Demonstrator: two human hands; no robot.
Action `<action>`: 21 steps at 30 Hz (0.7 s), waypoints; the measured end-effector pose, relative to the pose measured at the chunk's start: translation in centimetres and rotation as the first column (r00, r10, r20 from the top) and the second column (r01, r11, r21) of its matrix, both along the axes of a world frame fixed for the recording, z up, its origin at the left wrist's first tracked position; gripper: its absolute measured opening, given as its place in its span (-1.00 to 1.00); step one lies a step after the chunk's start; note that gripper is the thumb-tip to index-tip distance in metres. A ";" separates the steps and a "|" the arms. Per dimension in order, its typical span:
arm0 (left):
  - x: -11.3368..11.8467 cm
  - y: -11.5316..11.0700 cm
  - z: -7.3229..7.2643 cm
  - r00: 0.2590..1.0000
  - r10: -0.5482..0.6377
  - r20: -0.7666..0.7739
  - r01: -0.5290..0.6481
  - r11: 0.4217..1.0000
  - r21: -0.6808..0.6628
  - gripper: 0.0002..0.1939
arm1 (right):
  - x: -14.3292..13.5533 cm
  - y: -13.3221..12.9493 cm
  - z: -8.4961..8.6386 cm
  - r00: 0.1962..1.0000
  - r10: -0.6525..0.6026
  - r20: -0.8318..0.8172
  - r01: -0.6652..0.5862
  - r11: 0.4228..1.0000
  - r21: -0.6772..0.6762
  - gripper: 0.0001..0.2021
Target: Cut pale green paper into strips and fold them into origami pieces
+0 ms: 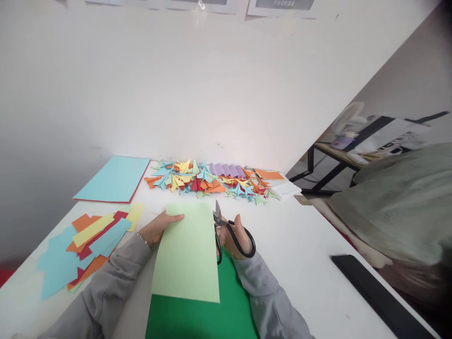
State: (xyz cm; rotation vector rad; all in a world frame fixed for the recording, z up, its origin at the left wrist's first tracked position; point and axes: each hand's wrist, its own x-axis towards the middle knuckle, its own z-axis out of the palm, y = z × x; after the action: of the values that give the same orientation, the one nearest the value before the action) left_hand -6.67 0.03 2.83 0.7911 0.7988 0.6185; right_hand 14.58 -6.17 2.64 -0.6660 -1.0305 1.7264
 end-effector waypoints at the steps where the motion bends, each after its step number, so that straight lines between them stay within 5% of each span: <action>1: 0.1 -0.1 -0.1 1.000 -0.011 0.011 0.011 1.000 -0.005 -0.51 | 0.0 0.0 -0.2 1.000 -0.009 -0.014 0.009 1.000 -0.013 -0.22; 21: 0.6 -0.2 -0.4 1.000 -0.006 0.029 0.007 1.000 -0.029 -0.58 | -1.5 0.3 0.3 0.973 -0.231 -0.013 0.230 0.972 -0.050 -0.12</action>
State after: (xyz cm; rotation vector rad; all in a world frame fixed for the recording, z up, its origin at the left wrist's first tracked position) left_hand -6.12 -0.17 2.43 0.7562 0.7765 0.6102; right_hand 13.10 -5.90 2.93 -0.7680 -0.8649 1.5551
